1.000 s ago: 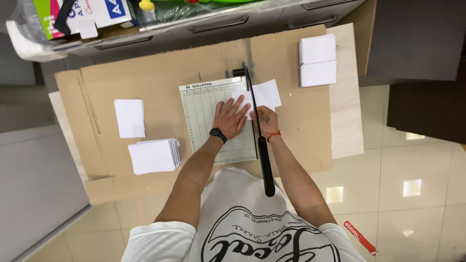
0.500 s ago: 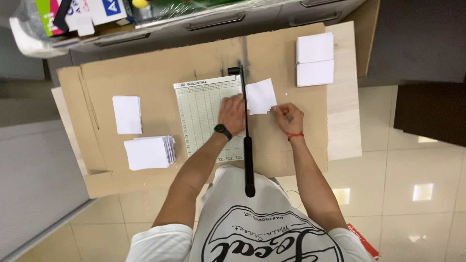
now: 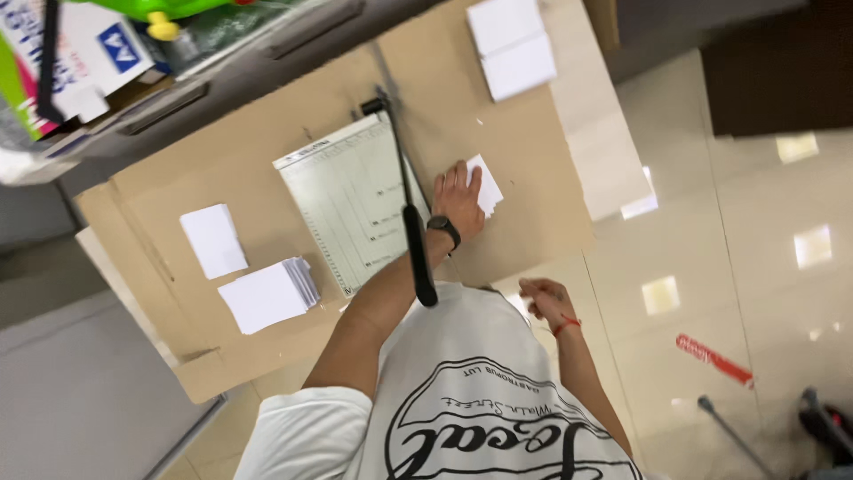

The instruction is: The person repeatedly places sheets of white paper onto a paper cutter, aligns them, and uses the cutter's lever to trim the paper. The cut pieces are stacked on the table.

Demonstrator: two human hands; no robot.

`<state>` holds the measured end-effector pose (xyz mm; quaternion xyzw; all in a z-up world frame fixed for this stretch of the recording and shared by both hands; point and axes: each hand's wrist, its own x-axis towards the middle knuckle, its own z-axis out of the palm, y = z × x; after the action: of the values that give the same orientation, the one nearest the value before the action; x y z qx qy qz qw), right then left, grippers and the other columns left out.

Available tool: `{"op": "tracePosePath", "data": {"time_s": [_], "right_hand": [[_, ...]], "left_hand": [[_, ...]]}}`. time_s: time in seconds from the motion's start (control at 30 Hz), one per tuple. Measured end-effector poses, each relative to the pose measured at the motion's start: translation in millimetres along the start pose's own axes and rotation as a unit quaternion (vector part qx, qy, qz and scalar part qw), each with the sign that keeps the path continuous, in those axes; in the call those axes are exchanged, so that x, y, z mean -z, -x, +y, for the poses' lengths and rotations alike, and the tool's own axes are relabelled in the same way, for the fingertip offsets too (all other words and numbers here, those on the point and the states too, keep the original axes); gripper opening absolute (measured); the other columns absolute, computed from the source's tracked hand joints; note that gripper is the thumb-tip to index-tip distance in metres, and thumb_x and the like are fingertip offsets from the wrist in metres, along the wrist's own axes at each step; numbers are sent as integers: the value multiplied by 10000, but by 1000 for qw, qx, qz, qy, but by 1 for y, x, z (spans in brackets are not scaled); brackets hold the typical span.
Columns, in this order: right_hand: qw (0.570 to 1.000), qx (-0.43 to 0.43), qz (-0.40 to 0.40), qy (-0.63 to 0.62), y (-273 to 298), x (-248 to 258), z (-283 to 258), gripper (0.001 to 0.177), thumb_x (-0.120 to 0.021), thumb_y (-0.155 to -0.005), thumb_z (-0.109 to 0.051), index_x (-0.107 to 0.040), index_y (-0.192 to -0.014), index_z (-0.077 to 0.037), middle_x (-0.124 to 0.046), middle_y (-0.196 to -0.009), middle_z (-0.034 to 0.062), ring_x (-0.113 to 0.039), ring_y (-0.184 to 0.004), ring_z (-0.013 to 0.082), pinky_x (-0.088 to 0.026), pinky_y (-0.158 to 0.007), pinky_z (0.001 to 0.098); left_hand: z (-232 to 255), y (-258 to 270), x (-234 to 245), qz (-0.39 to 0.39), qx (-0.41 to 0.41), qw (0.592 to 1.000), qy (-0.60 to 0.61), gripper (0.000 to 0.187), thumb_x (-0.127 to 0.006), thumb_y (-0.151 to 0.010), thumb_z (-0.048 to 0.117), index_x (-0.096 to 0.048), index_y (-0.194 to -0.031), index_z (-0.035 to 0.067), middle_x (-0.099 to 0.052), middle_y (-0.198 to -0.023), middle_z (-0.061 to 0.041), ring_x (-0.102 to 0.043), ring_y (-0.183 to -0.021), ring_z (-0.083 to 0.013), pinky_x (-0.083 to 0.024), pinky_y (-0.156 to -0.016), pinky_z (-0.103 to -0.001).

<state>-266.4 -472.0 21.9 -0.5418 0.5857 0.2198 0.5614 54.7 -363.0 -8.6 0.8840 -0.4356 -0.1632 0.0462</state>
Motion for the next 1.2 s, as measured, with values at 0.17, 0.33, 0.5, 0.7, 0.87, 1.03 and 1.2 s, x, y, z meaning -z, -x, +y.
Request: {"op": "tracePosePath", "data": {"time_s": [0.17,0.33,0.5,0.7,0.87,1.03,1.2], "right_hand": [[958,105,-9,-265,-40,-45,41,586,-939,-1195,-293,-759,-1590,100,-906,-1314,221,-706,-562,130,-552,-484,310],[938,133,61,-315,-68,-48,107,272,-953,-1175,-133,-792,-1291,54,-598,-709,70,-499,-473,148,-382,-480,308],[948,187,121,-227,9,-44,71,169,-943,-1162,-130,-866,-1264,-18,-819,-932,36,-598,-722,91,-413,-632,279],[931,323,20,-169,7,-103,-7,180,-968,-1137,-84,-913,-1308,-90,-806,-827,60,-757,-637,146,-626,-589,308],[888,450,-43,-90,-5,-197,-91,178,-979,-1124,-13,-953,-1292,-65,-851,-788,126,-828,-693,198,-666,-680,354],[866,474,-126,-96,24,-253,-144,305,-870,-1191,59,-903,-1468,-64,-924,-1078,196,-910,-885,264,-758,-773,376],[872,455,-158,-89,13,-291,-142,411,-816,-1246,37,-736,-1644,-30,-797,-1522,191,-883,-1212,268,-805,-950,393]], "left_hand": [[81,79,-9,-97,-52,992,60,875,-788,-1144,403,-502,-1940,178,-541,-1820,-240,-636,-1632,-440,-477,-1308,-640],[99,120,-79,-74,-113,983,122,995,-861,-1074,308,-455,-1967,143,-510,-1837,-263,-612,-1613,-501,-506,-1253,-662],[62,148,-47,-84,-81,955,273,1183,-898,-1041,197,-247,-2015,26,-562,-1705,-312,-698,-1518,-576,-634,-1221,-666],[-66,182,-71,3,50,926,375,362,-956,-1093,477,-881,-1317,203,-797,-1276,-57,-883,-1046,-415,-732,-920,-572],[-137,238,-45,164,161,758,610,143,-857,-1245,142,-889,-1385,136,-933,-1248,-58,-787,-721,-131,-692,-685,-330],[-172,256,-27,250,155,686,665,330,-717,-1273,-8,-895,-1521,116,-871,-1187,-107,-800,-827,-139,-755,-744,-318],[-190,249,-56,236,182,645,703,378,-617,-1319,-17,-795,-1635,91,-832,-1110,-126,-811,-874,-141,-827,-830,-325]]}}
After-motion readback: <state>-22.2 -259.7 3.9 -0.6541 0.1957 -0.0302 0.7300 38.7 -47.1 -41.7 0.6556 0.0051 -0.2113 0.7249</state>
